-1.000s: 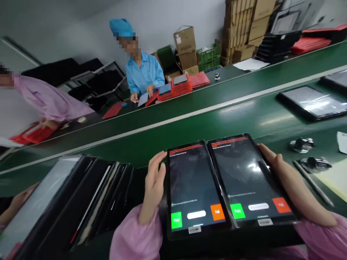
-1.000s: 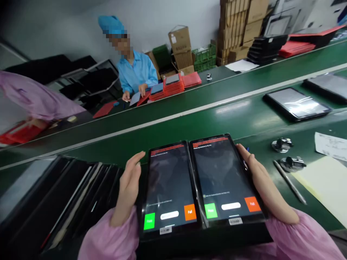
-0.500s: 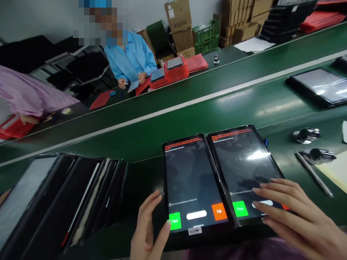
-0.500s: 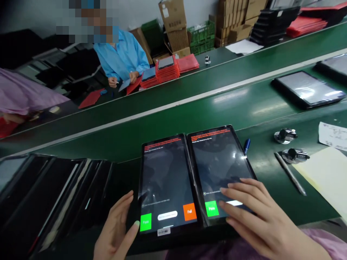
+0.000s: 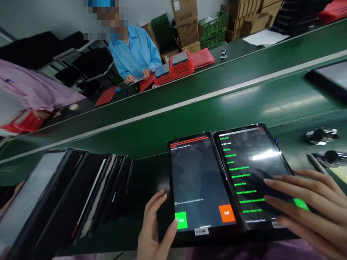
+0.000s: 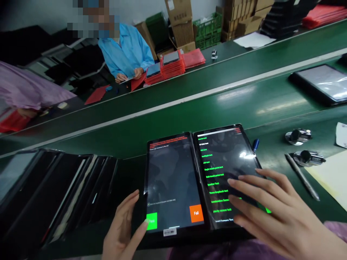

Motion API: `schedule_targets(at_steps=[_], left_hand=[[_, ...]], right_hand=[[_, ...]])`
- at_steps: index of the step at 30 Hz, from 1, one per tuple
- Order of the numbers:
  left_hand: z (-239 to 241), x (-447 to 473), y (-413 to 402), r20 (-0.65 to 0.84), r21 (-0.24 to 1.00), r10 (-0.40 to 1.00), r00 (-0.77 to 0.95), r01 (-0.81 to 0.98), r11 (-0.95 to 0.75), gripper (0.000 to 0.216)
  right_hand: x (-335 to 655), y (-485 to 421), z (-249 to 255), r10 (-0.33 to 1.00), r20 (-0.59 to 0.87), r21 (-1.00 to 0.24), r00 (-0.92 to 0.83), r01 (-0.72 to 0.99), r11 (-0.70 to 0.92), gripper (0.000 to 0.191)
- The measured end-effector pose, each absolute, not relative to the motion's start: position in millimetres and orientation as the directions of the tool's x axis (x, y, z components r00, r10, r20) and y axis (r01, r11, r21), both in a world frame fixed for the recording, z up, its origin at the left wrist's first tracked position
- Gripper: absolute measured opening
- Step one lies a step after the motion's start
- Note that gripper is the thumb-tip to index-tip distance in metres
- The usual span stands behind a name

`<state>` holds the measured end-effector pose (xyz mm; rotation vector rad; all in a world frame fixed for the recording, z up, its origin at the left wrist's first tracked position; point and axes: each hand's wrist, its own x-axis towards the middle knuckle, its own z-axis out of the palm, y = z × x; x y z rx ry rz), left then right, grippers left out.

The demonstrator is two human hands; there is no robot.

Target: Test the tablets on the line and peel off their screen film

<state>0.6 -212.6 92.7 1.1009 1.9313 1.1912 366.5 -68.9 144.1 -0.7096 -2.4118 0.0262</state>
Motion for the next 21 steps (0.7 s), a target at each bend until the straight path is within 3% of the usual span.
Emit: schedule_targets(at_steps=[3, 6, 9, 12, 14, 17, 21], left_hand=[[90.3, -19.3, -195.7, -0.034, 0.933, 0.929, -0.369, 0.322, 0.162, 0.062], [96.8, -38.2, -145.6, 0.177, 0.918, 0.934, -0.309, 0.394, -0.044, 0.067], [113.1, -40.4, -77.3, 0.259, 0.761, 0.956, -0.141, 0.639, -0.111, 0.058], [128.9, -36.2, -36.9, 0.197, 0.489, 0.980, -0.012, 0.868, -0.088, 0.049], [135.1, -37.2, -37.9, 0.178, 0.369, 0.981, 0.074, 0.919, -0.136, 0.043], [138.7, -46.2, -59.7, 0.231, 0.316, 0.948, 0.219, 0.905, -0.286, 0.043], [140.1, -53.9, -62.5, 0.291, 0.291, 0.933, 0.212, 0.909, -0.298, 0.040]], right_hand=[[358.8, -39.7, 154.1, 0.501, 0.579, -0.158, -0.643, 0.514, 0.843, 0.020], [344.7, -0.7, 151.1, 0.544, 0.542, -0.143, -0.640, 0.568, 0.811, 0.032], [324.8, 36.4, 136.9, 0.595, 0.456, -0.096, -0.661, 0.629, 0.772, 0.045], [310.1, 51.6, 128.0, 0.600, 0.411, -0.024, -0.686, 0.650, 0.759, 0.047], [308.1, 46.4, 130.0, 0.550, 0.430, -0.003, -0.716, 0.608, 0.794, 0.047], [313.0, 30.1, 139.3, 0.491, 0.478, -0.031, -0.728, 0.545, 0.838, 0.048], [315.7, 28.7, 144.1, 0.494, 0.547, -0.008, -0.676, 0.586, 0.810, 0.044]])
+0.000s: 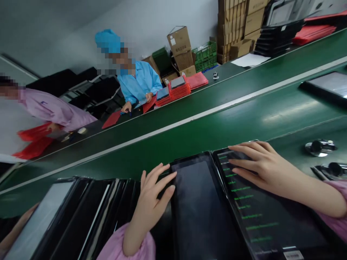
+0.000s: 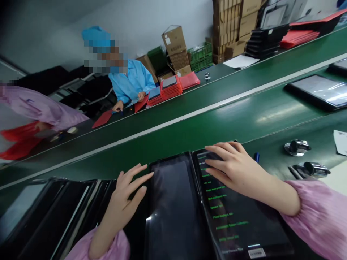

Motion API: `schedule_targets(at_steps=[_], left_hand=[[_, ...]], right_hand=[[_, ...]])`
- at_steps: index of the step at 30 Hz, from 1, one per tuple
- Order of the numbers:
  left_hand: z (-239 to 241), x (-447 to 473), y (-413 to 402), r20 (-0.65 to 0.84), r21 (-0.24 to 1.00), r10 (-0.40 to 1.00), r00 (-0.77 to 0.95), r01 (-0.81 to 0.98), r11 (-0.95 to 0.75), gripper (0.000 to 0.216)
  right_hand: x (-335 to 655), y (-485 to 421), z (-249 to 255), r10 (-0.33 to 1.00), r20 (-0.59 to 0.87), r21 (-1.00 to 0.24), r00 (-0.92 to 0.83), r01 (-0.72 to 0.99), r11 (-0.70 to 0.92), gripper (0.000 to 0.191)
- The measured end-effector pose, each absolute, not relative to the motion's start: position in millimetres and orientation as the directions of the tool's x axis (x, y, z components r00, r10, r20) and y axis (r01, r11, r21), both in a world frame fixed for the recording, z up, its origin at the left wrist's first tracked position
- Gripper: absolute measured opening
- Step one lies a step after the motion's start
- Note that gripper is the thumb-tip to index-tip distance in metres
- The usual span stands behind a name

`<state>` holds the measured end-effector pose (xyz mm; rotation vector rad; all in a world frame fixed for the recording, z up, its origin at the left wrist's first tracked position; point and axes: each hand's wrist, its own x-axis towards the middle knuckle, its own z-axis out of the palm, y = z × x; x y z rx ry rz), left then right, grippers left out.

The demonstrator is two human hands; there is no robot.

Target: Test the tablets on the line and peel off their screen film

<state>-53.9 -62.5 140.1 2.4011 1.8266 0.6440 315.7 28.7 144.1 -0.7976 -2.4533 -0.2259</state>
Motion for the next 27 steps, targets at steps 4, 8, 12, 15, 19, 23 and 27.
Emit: schedule_targets(at_steps=[4, 8, 12, 15, 19, 23, 27], left_hand=[[136.8, -47.4, -38.3, 0.278, 0.287, 0.941, 0.191, 0.918, -0.272, 0.043], [131.0, -41.4, -32.1, 0.261, 0.240, 0.943, 0.207, 0.932, -0.271, 0.040], [129.0, -41.3, -36.9, 0.243, 0.217, 0.947, 0.211, 0.940, -0.265, 0.033], [129.5, -41.5, -38.6, 0.229, 0.203, 0.950, 0.212, 0.944, -0.259, 0.030], [131.2, -40.7, -38.9, 0.224, 0.186, 0.951, 0.215, 0.948, -0.258, 0.031], [134.0, -39.2, -36.2, 0.197, 0.164, 0.953, 0.229, 0.951, -0.262, 0.031], [135.5, -40.7, -40.1, 0.202, 0.145, 0.954, 0.222, 0.956, -0.254, 0.031]], right_hand=[[309.4, 45.1, 135.6, 0.496, 0.542, 0.025, -0.679, 0.603, 0.797, 0.043], [307.1, 51.0, 127.5, 0.491, 0.508, 0.026, -0.708, 0.582, 0.813, 0.042], [310.3, 51.1, 124.0, 0.477, 0.524, 0.008, -0.706, 0.565, 0.825, 0.043], [311.7, 52.7, 122.8, 0.463, 0.542, -0.002, -0.701, 0.550, 0.835, 0.044], [309.1, 54.1, 120.3, 0.449, 0.555, -0.002, -0.700, 0.538, 0.843, 0.044], [304.4, 55.7, 116.7, 0.457, 0.552, -0.016, -0.697, 0.540, 0.842, 0.044], [315.6, 58.1, 120.8, 0.501, 0.585, -0.113, -0.638, 0.548, 0.829, 0.035]])
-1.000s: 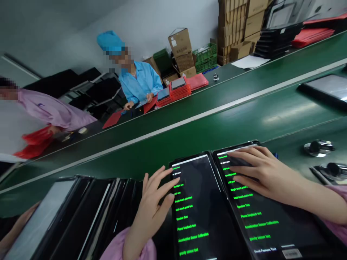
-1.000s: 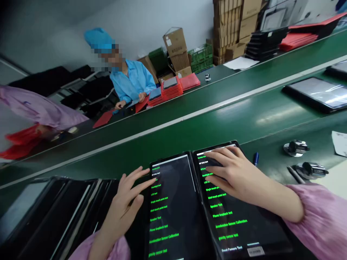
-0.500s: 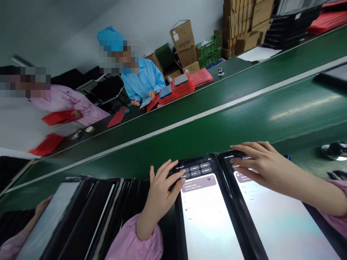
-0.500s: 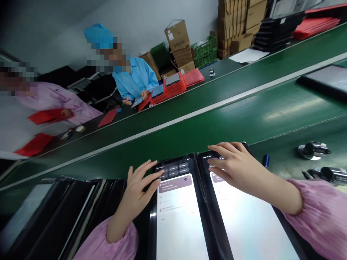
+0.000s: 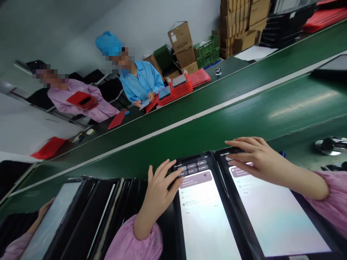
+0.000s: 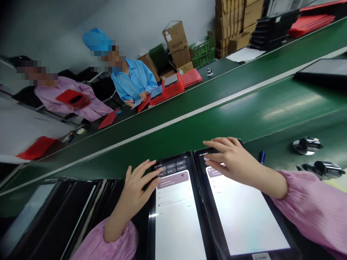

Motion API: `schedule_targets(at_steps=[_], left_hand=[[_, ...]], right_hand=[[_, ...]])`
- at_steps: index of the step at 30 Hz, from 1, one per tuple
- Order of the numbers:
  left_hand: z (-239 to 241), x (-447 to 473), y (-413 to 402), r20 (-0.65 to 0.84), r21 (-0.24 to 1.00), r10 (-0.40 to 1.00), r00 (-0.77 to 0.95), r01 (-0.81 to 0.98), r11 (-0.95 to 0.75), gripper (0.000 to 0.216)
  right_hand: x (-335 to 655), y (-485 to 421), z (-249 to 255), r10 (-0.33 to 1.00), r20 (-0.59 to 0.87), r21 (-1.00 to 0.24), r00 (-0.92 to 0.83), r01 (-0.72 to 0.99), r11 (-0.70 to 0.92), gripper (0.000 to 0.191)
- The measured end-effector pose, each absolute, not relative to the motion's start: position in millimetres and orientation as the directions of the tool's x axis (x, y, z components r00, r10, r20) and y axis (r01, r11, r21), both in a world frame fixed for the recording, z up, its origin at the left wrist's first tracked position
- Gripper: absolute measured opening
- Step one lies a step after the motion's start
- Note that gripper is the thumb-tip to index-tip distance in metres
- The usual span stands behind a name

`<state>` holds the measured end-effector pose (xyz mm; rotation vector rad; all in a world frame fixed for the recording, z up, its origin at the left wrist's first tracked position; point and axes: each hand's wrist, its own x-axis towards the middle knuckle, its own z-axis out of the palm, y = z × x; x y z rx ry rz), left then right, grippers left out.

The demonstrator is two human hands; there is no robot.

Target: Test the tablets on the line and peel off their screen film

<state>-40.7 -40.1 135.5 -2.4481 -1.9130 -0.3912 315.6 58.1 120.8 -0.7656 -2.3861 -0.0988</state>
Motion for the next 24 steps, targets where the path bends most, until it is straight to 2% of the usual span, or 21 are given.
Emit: schedule_targets(at_steps=[3, 5, 7, 10, 13, 17, 20, 24], left_hand=[[135.6, -48.4, -56.7, 0.340, 0.177, 0.933, 0.118, 0.966, -0.186, 0.032], [135.1, -54.4, -69.4, 0.425, 0.242, 0.905, 0.023, 0.960, -0.139, 0.031], [134.2, -56.7, -76.3, 0.461, 0.297, 0.887, -0.021, 0.946, -0.132, 0.029], [132.9, -47.3, -70.1, 0.420, 0.321, 0.907, 0.021, 0.932, -0.170, 0.033], [134.7, -27.6, -51.2, 0.299, 0.316, 0.948, 0.112, 0.925, -0.210, 0.038], [142.0, -3.8, -28.2, 0.185, 0.281, 0.948, 0.258, 0.911, -0.302, 0.042], [145.4, 6.4, -20.5, 0.152, 0.255, 0.932, 0.329, 0.898, -0.358, 0.044], [142.3, 8.5, -25.0, 0.137, 0.237, 0.933, 0.332, 0.904, -0.356, 0.046]], right_hand=[[343.4, 53.7, 126.4, 0.624, 0.664, -0.318, -0.412, 0.599, 0.735, 0.027], [365.1, 48.5, 125.7, 0.761, 0.615, -0.531, -0.207, 0.604, 0.593, 0.028], [381.8, 45.1, 119.9, 0.901, 0.425, -0.733, -0.091, 0.550, 0.401, 0.036], [390.6, 47.4, 107.0, 0.990, 0.089, -0.908, -0.105, 0.400, 0.124, 0.061], [383.7, 54.0, 99.0, 0.986, -0.083, -0.973, -0.146, 0.227, -0.048, 0.070], [375.0, 58.0, 100.0, 0.952, -0.233, -0.972, -0.199, 0.089, -0.219, 0.074], [377.1, 58.3, 100.7, 0.940, -0.262, -0.965, -0.218, 0.055, -0.256, 0.073], [383.0, 59.4, 96.6, 0.937, -0.257, -0.966, -0.237, 0.024, -0.259, 0.068]])
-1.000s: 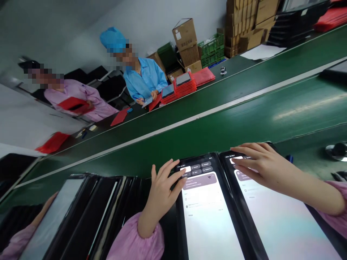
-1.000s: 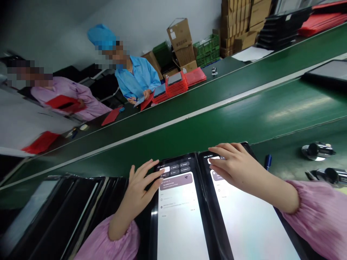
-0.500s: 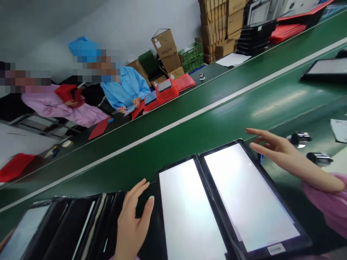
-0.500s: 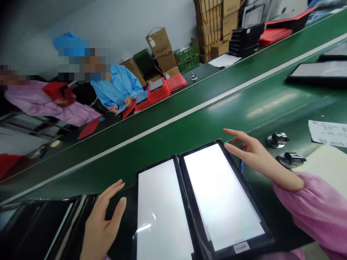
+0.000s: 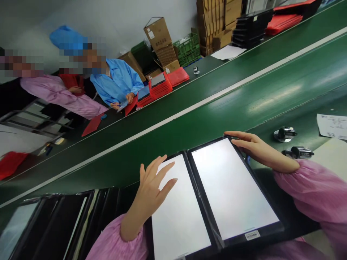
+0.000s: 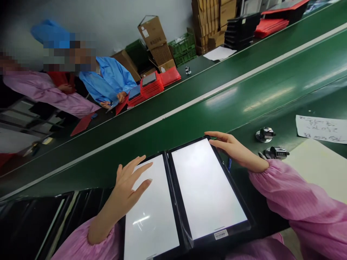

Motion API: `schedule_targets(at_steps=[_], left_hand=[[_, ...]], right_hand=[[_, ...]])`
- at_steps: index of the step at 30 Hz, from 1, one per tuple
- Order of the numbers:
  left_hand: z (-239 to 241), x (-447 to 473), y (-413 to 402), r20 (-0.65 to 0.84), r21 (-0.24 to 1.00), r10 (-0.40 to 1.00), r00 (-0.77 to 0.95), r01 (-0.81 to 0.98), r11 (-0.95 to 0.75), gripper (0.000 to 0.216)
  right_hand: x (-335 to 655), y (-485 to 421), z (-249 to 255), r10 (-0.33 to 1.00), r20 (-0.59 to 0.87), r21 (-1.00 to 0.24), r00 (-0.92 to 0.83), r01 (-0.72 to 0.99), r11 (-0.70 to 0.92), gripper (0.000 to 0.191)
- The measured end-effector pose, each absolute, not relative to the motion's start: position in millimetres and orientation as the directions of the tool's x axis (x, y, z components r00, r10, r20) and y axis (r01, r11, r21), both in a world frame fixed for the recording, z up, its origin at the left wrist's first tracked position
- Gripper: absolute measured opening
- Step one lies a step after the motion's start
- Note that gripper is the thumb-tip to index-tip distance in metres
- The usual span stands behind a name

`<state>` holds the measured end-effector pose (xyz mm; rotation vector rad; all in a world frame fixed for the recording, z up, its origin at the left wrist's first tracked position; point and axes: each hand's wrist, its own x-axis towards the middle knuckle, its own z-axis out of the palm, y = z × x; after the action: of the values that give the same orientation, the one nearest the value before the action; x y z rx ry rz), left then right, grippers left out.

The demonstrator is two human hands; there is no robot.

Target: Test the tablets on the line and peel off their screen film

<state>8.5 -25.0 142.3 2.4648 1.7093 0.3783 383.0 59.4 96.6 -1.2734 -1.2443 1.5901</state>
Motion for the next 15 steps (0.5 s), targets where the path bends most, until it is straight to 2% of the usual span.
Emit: schedule_targets(at_steps=[7, 12, 15], left_hand=[[137.0, 3.5, -49.5, 0.178, 0.207, 0.928, 0.327, 0.910, -0.360, 0.041], [146.5, 9.3, -47.8, 0.088, 0.197, 0.938, 0.335, 0.917, -0.346, 0.038], [149.2, 19.0, -44.0, 0.088, 0.190, 0.924, 0.372, 0.904, -0.382, 0.037]], right_hand=[[385.3, 60.5, 93.2, 0.940, -0.200, -0.978, -0.277, -0.008, -0.210, 0.072], [386.2, 57.9, 89.3, 0.949, -0.162, -0.985, -0.270, 0.101, -0.140, 0.074], [387.0, 58.8, 83.9, 0.954, -0.101, -0.985, -0.283, 0.162, -0.056, 0.069]])
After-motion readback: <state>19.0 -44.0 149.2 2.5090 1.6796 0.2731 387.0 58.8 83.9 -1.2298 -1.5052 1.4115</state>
